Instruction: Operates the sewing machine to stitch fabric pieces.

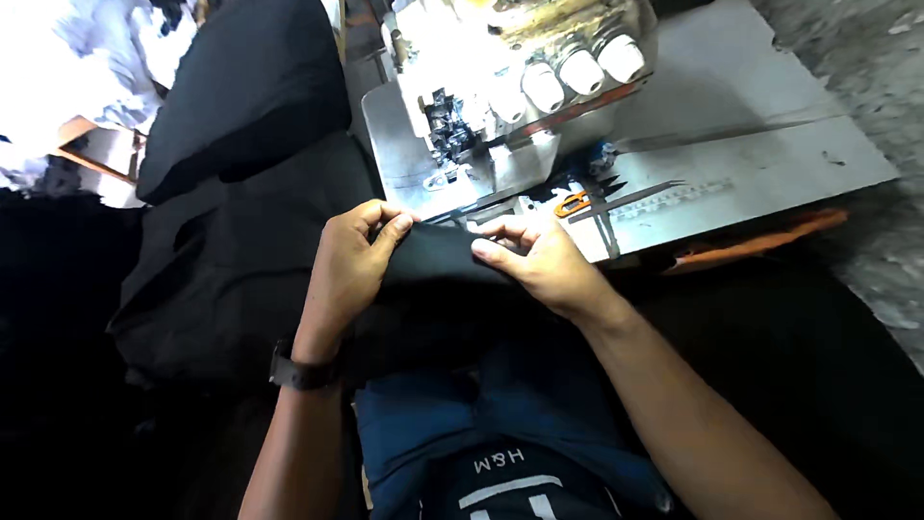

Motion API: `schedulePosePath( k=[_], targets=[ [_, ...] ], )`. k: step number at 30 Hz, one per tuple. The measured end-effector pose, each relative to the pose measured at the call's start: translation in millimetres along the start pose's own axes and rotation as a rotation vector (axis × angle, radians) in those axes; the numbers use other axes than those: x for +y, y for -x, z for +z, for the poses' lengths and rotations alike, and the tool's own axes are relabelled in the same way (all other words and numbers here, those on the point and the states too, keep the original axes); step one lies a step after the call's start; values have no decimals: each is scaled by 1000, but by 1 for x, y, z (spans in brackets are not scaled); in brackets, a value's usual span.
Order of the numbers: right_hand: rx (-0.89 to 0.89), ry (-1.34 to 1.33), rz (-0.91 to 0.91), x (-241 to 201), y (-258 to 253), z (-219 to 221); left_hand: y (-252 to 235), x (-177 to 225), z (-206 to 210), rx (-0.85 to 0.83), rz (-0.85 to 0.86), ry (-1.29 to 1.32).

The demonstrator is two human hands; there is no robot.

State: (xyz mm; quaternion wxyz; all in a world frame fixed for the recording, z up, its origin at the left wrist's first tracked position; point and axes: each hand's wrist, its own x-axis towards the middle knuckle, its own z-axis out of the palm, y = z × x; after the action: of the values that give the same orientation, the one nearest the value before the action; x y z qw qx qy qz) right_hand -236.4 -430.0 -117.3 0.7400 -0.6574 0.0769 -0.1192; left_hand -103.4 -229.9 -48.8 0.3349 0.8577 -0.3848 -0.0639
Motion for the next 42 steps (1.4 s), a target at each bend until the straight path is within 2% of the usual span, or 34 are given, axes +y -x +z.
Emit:
schedulePosePath(
  k=[2,5,7,10,14,18,22,25,28,30,32,34,37,42],
  targets=[
    [31,48,-40,8,8,9,7,8,9,44,46,-277],
    [80,135,-24,26,30,21,9,60,38,113,197,-294],
    [188,179,-15,30,45,27,-3,88,69,-8,299,-201],
    [283,225,28,33,57,29,-49,97,130,-314,355,-155],
    [352,151,21,45,52,28,-94,106,178,-444,285,-309],
    [371,46,171,39,46,27,-115,106,202,-506,182,-440],
    [372,-34,160,40,43,25,-106,115,184,-565,71,-510],
    [338,3,71,42,43,23,-73,107,124,-561,111,-384],
    [316,-95,-7,46,41,26,-32,67,47,-456,191,41],
    [306,-131,-23,45,41,27,6,38,3,-368,74,356],
    [276,-67,-44,38,41,28,43,11,-14,-279,-70,641],
    [220,25,-79,31,39,33,68,0,-11,-193,-147,804],
    [174,105,-107,20,37,45,83,-2,-2,-146,-131,735],
    [224,162,-171,6,37,67,81,6,6,53,-1,106]
  ],
)
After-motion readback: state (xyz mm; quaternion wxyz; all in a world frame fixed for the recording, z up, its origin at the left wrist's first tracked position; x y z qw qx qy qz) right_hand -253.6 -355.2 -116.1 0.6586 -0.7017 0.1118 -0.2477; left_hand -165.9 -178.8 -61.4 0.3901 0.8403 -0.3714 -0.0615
